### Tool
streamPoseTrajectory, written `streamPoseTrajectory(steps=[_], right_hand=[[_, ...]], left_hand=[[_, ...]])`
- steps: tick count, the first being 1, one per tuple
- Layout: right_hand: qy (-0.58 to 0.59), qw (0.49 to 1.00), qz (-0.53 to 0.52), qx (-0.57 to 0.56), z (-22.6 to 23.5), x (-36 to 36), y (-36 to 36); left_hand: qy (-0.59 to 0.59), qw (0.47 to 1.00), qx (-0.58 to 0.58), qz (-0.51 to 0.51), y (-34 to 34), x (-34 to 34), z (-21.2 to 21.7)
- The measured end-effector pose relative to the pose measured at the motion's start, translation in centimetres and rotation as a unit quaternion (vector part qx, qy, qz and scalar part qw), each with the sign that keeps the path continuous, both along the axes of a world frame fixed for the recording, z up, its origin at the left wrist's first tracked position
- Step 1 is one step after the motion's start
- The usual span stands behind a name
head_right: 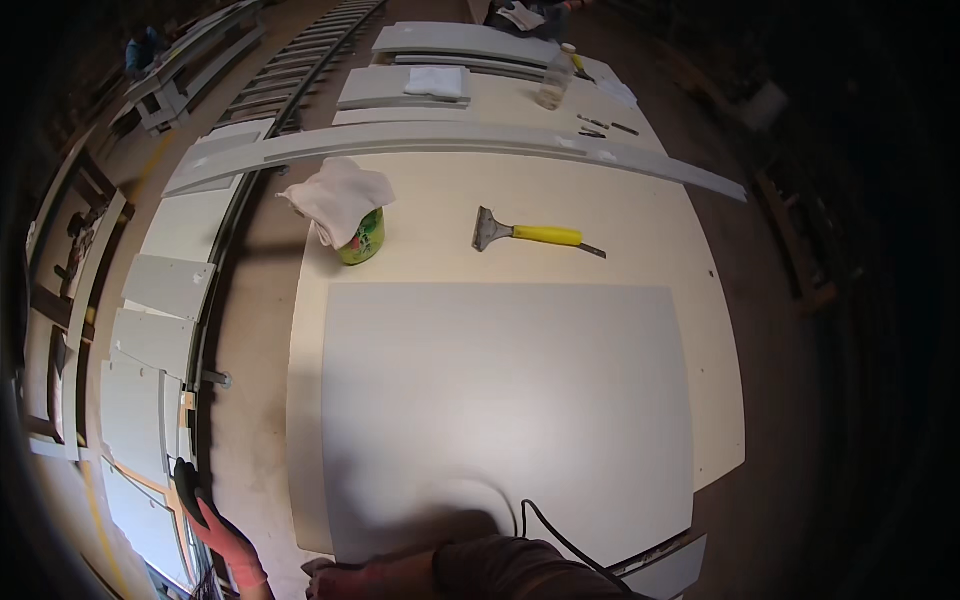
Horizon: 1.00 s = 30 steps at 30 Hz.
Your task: Scraping residue and cleaning white furniture panels at a workshop workbench using a scraper, liquid cleaner, and a cloth.
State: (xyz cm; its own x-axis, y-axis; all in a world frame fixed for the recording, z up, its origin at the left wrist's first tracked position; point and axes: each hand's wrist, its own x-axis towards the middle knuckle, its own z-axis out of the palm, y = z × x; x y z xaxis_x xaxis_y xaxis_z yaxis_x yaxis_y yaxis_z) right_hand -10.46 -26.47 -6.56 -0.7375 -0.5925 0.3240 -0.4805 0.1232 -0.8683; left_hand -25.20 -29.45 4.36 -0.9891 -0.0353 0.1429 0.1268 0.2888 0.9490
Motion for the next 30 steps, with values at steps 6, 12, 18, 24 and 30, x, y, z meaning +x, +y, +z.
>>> streamPoseTrajectory(steps=[6,12,18,24,30], right_hand=[[-0.365,0.901,-0.046,-0.230,7.4,1.6,12.7],[-0.124,0.806,-0.570,0.093,10.5,-1.6,35.5],[-0.061,0.638,-0.664,0.385,12.2,-9.3,47.3],[-0.035,0.630,-0.652,0.421,19.2,-20.9,39.1],[-0.055,0.581,-0.679,0.446,15.3,-25.7,40.6]], left_hand=[[-0.022,0.997,-0.024,-0.063,-1.3,-3.5,-1.9],[-0.088,0.977,0.098,-0.170,3.3,-2.9,-3.0],[-0.076,0.963,0.076,-0.247,10.2,-3.0,-4.5],[-0.068,0.950,0.051,-0.302,15.2,-5.7,-5.3],[0.007,0.932,-0.018,-0.361,21.9,-8.6,-6.5]])
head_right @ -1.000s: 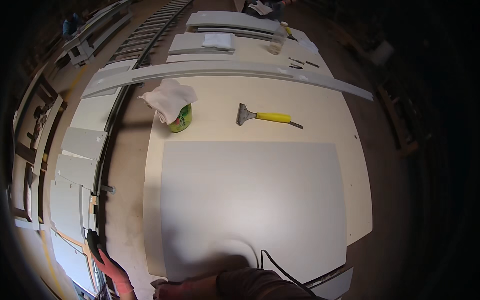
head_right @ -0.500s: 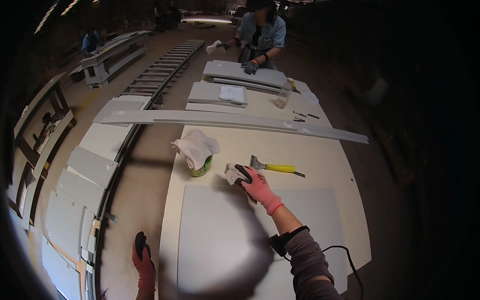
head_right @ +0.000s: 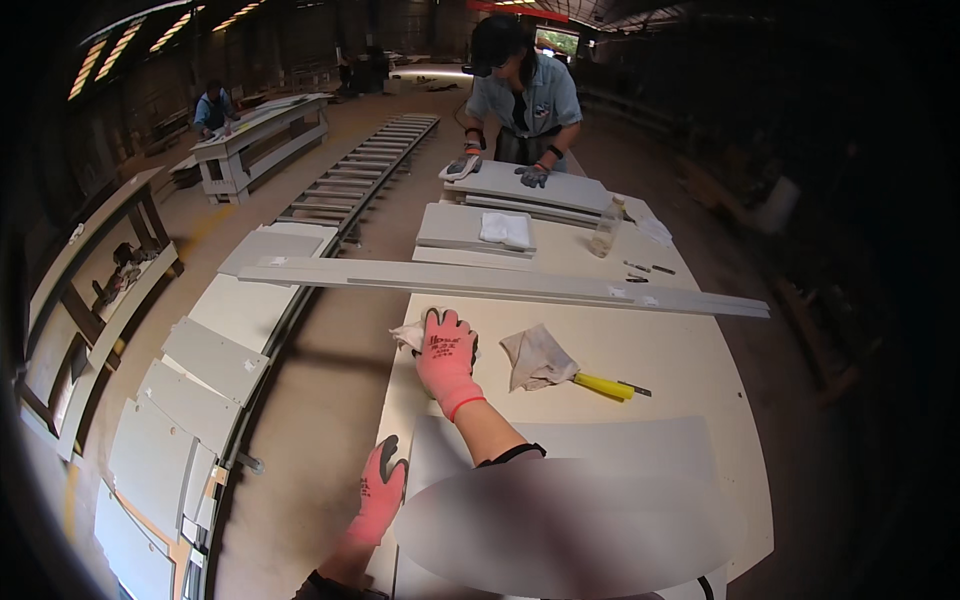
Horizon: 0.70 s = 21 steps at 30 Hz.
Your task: Scraping residue and cleaning white furniture panels at a workshop workbench using a scraper, liquid cleaner, and a cloth.
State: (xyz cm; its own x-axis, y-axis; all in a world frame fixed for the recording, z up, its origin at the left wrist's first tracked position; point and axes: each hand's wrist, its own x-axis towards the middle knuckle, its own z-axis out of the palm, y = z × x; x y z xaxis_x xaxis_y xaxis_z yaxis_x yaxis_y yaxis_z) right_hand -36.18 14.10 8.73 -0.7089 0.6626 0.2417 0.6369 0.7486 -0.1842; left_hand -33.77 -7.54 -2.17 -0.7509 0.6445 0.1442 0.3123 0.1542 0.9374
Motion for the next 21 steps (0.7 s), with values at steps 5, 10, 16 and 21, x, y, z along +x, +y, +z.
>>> streamPoseTrajectory(steps=[5,10,16,21], right_hand=[[0.102,0.995,0.015,-0.003,-1.2,2.4,-0.4],[0.276,0.946,0.003,-0.172,-2.0,4.6,-0.4],[0.589,0.302,0.160,-0.733,-2.8,14.2,4.5],[0.656,0.282,0.093,-0.694,-4.8,26.8,3.2]], left_hand=[[0.143,0.986,-0.069,0.042,8.2,-3.3,-3.6],[0.156,0.987,-0.021,-0.023,15.7,-6.2,-1.6],[0.013,0.996,0.079,-0.043,15.2,-6.2,-1.0],[0.077,0.991,0.040,-0.107,13.6,-4.0,3.3]])
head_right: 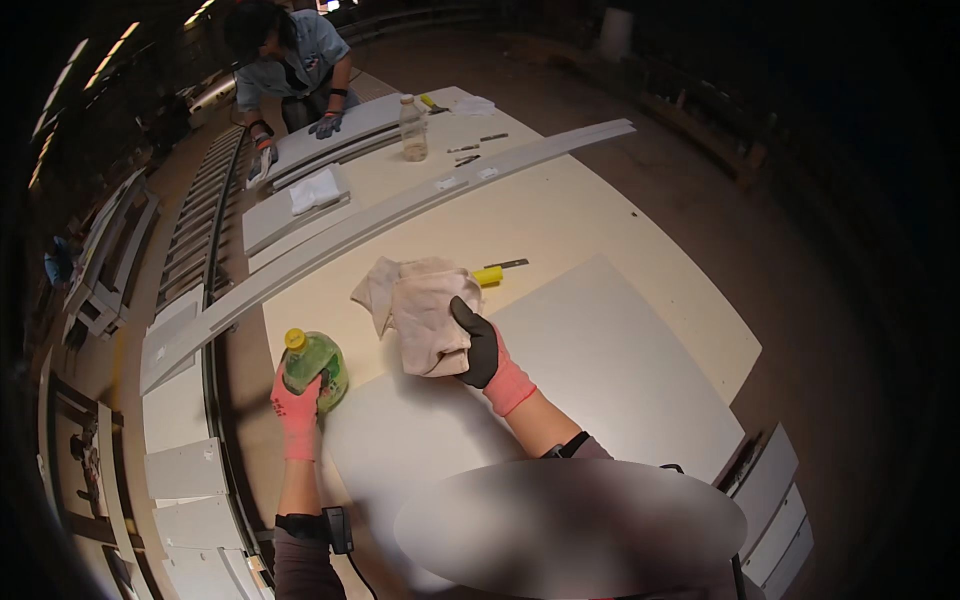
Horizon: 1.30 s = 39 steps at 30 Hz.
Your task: Scraping residue and cleaning white furniture panels at a workshop workbench using a scraper, liquid cleaner, and a cloth.
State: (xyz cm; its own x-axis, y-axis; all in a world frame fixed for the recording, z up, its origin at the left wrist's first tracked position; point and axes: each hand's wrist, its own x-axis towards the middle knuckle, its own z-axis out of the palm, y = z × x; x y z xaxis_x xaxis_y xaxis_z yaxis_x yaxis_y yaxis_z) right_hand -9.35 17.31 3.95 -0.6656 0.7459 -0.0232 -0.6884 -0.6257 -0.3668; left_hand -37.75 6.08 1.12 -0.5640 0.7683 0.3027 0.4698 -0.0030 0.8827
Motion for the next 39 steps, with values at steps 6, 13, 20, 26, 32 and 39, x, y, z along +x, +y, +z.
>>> streamPoseTrajectory(steps=[6,13,20,26,32,39], right_hand=[[-0.528,0.827,-0.014,0.190,1.3,16.5,-10.0],[-0.708,0.316,0.099,0.624,-3.3,19.5,-20.5],[-0.850,0.250,-0.090,0.455,-6.1,28.9,-13.4],[-0.852,0.247,-0.029,0.461,-5.8,34.5,-15.0],[-0.841,0.319,-0.070,0.431,-8.4,35.2,-16.0],[-0.786,0.385,0.014,0.483,-7.0,28.0,-18.9]], left_hand=[[0.018,0.998,-0.033,-0.043,-6.9,6.6,7.0],[-0.027,0.986,-0.113,-0.116,-11.5,14.3,6.7],[0.152,0.916,-0.277,-0.245,-10.7,20.8,9.9],[0.430,0.664,-0.471,-0.391,-8.2,25.6,9.2],[0.444,0.528,-0.614,-0.384,-6.4,27.7,9.4],[0.477,0.626,-0.536,-0.306,-9.6,21.3,8.1]])
